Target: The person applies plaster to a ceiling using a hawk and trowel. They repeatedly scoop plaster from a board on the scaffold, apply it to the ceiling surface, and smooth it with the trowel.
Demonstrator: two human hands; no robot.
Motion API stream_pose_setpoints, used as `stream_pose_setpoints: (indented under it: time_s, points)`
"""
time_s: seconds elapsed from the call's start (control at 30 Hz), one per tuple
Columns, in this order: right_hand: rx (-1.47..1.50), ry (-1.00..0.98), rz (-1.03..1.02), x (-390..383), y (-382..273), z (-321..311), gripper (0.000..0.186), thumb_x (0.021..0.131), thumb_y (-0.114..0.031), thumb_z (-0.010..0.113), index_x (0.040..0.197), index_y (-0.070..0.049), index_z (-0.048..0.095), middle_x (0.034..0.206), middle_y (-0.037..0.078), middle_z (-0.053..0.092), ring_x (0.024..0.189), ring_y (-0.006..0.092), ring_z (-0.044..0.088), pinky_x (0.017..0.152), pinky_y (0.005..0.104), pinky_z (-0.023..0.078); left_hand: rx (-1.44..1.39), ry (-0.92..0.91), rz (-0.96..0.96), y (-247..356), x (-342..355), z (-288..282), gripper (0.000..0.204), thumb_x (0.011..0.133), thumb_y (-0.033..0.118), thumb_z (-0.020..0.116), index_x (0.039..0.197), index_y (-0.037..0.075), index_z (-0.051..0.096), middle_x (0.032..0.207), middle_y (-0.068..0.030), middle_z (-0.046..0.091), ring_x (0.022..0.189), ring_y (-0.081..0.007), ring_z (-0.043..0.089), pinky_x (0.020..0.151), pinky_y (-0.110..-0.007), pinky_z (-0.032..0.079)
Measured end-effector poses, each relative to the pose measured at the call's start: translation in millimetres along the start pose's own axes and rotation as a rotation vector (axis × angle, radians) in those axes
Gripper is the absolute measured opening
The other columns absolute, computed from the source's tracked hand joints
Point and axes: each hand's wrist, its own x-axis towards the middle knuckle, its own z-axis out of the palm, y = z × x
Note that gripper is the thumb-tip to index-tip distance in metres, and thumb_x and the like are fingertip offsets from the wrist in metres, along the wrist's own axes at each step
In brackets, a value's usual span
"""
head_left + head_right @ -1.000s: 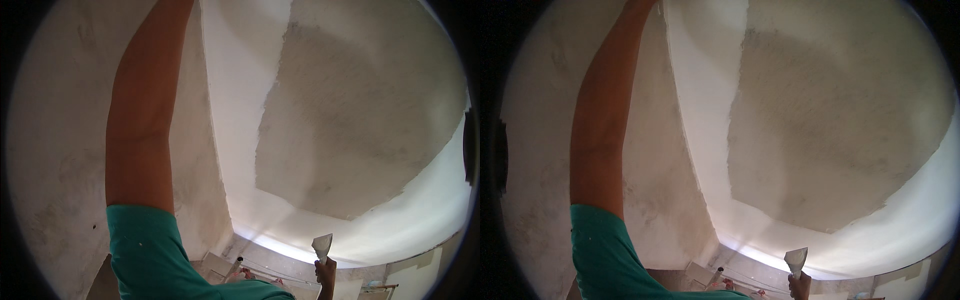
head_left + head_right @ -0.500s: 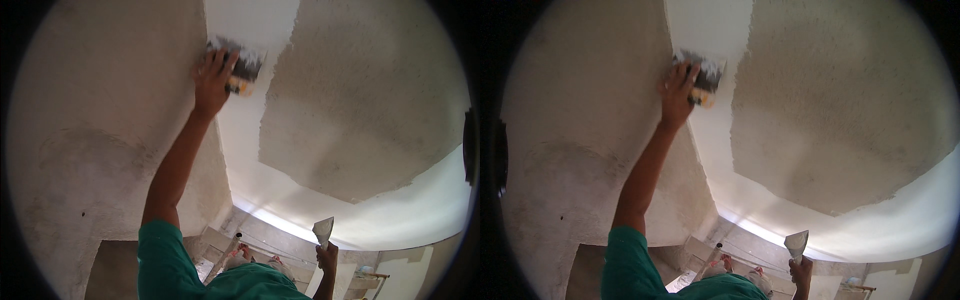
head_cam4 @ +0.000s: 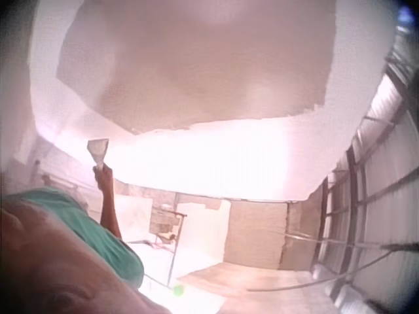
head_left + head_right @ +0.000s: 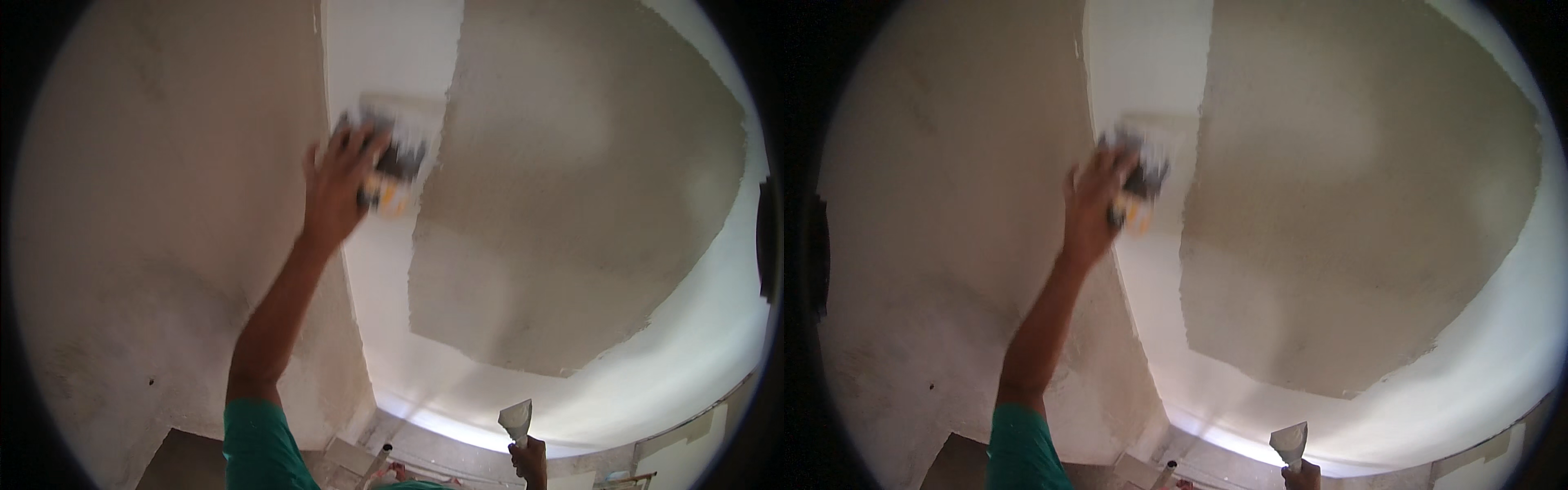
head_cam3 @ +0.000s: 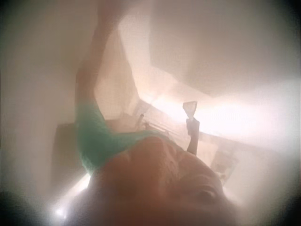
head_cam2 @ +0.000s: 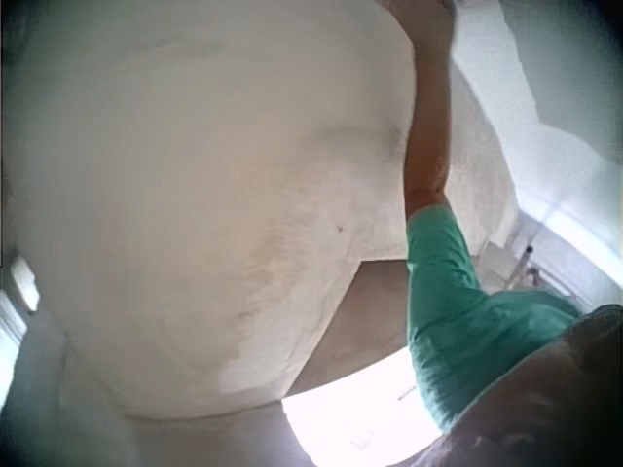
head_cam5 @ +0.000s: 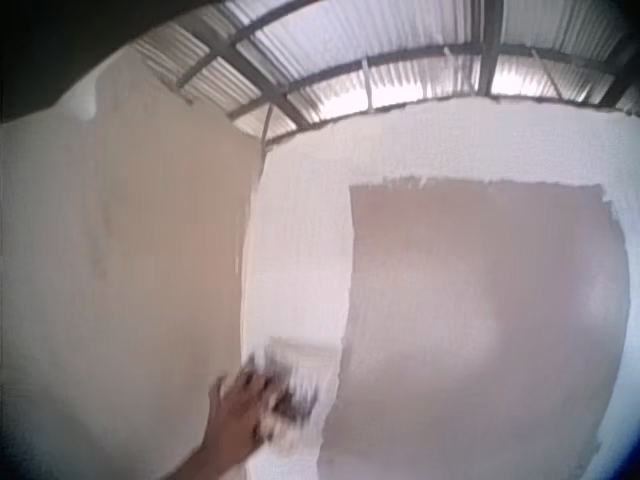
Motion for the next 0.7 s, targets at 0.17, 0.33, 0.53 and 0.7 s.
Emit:
stream_pose_setpoints:
  time_s: [0.17,0.33,0.53,0.7]
  points:
    - [-0.03,-0.004,-0.285,8.1,18.9,3.2,0.018,0.081,-0.021,0.065,0.073,-0.004,0.061,0.054,0.001,0.051,0.047,0.0122,0.046,0.041,0.0329,0.034,0.139,0.288,0.142,-24.0,184.0,-20.1,0.079,0.072,-0.005,0.062,0.139,0.028,0.039,0.141,-0.0022,0.042,0.132,-0.0254,0.039,0.104,-0.053,0.026]
    - [0.05,0.001,-0.272,21.5,41.8,7.8,0.018,0.08,-0.02,0.066,0.072,-0.004,0.061,0.053,0.001,0.05,0.046,0.0119,0.045,0.04,0.0328,0.033,0.21,0.339,0.112,-15.3,223.7,-15.8,0.066,0.074,-0.003,0.056,0.135,0.018,0.044,0.136,-0.0088,0.047,0.129,-0.0295,0.039,0.104,-0.052,0.029]
    - [0.13,0.048,-0.181,7.6,36.7,-3.7,0.015,0.078,-0.015,0.064,0.071,-0.003,0.059,0.053,0.002,0.051,0.044,0.0111,0.046,0.039,0.0307,0.035,0.206,0.216,0.132,2.7,130.9,19.9,0.076,0.072,-0.002,0.064,0.138,0.027,0.041,0.14,0.0004,0.044,0.13,-0.0275,0.039,0.102,-0.058,0.028]
    - [0.032,0.097,-0.151,1.0,23.1,-1.4,0.01,0.074,-0.008,0.065,0.073,0.0,0.059,0.052,0.003,0.053,0.042,0.0097,0.048,0.038,0.027,0.038,0.179,0.275,0.04,-41.2,238.2,-40.5,0.065,0.075,0.001,0.059,0.135,0.021,0.044,0.135,-0.0065,0.048,0.127,-0.0293,0.041,0.101,-0.058,0.029]
